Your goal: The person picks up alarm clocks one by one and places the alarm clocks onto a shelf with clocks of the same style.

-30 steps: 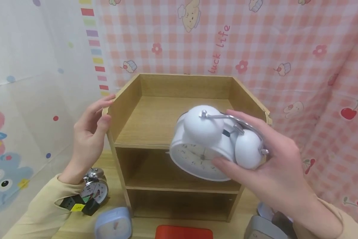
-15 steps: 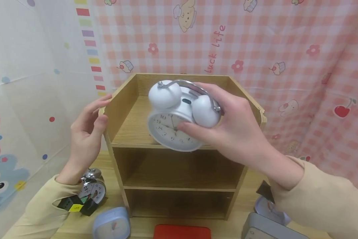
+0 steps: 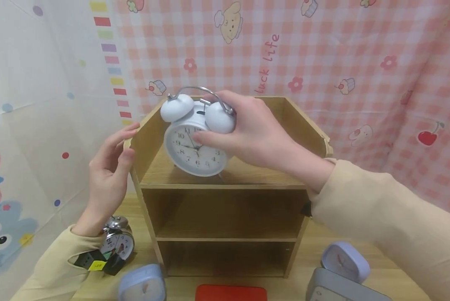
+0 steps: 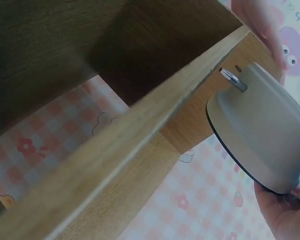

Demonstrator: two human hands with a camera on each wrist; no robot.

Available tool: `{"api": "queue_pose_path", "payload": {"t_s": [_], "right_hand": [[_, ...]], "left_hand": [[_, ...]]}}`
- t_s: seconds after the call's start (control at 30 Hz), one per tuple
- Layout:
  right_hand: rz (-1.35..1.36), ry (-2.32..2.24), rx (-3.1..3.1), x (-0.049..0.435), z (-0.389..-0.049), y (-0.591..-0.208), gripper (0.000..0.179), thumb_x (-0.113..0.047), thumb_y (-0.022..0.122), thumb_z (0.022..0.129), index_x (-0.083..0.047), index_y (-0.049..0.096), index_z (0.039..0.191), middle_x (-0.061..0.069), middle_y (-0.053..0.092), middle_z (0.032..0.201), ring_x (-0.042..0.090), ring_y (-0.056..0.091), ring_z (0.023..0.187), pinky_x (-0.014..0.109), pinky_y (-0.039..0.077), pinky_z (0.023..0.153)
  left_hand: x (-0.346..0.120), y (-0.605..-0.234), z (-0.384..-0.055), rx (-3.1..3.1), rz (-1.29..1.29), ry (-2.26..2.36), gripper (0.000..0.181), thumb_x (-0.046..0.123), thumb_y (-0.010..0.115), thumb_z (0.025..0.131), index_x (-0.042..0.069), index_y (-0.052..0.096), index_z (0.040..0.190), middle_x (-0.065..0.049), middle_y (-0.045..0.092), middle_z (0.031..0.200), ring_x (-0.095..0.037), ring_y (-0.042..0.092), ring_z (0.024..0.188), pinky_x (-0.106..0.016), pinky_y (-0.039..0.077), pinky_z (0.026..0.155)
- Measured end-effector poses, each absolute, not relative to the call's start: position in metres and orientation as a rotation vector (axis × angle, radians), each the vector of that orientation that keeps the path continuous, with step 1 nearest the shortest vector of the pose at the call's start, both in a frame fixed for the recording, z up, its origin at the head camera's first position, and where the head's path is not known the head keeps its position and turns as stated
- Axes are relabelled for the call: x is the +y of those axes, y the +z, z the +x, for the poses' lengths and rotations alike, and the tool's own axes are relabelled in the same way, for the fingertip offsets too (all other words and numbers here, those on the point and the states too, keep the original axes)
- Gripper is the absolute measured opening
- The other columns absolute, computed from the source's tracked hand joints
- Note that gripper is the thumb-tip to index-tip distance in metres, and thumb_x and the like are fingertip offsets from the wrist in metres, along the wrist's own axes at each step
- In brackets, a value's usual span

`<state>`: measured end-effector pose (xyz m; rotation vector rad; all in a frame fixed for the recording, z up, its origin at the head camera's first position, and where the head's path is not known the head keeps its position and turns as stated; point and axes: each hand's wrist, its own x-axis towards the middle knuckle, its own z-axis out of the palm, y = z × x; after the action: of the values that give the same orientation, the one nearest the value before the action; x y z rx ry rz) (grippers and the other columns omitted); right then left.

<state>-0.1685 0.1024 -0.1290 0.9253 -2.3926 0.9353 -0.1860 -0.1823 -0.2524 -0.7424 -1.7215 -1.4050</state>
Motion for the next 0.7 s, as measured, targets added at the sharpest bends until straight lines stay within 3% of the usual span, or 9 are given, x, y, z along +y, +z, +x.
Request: {"api": "queue_pose_path", "payload": {"t_s": [0.17,0.4,0.7], "right_hand": [[0.896,0.884,-2.455,0.093,-0.18,-0.124,0.046,-0.025,0.085,0.089,-0.012,0.069,0.13,0.01,0.079,0.106,0.019,0.068,0.086,0.026,0.052,0.07],[0.925,0.961,-2.508,0.082,-0.194,-0.118,0.052,-0.025,0.086,0.088,-0.014,0.066,0.135,0.009,0.078,0.106,0.018,0.069,0.089,0.027,0.054,0.073],[0.966,1.055,-2.614,0.073,-0.21,-0.11,0.052,-0.025,0.084,0.09,-0.012,0.064,0.137,0.013,0.078,0.109,0.019,0.073,0.094,0.026,0.057,0.079]], "left_hand": [[-0.183,-0.253,-0.187,-1.72,-0.748,-1.395,0.044,0.031,0.061,0.107,-0.001,0.061,0.138,0.008,0.062,0.151,-0.012,0.06,0.14,-0.015,0.038,0.051],[-0.183,-0.254,-0.189,-1.716,-0.757,-1.381,0.047,0.035,0.061,0.107,-0.001,0.062,0.137,0.012,0.062,0.15,-0.013,0.06,0.14,-0.014,0.038,0.052],[-0.182,-0.253,-0.187,-1.728,-0.736,-1.391,0.048,0.036,0.061,0.107,-0.001,0.061,0.138,0.006,0.062,0.152,-0.012,0.06,0.14,-0.013,0.041,0.054]]}}
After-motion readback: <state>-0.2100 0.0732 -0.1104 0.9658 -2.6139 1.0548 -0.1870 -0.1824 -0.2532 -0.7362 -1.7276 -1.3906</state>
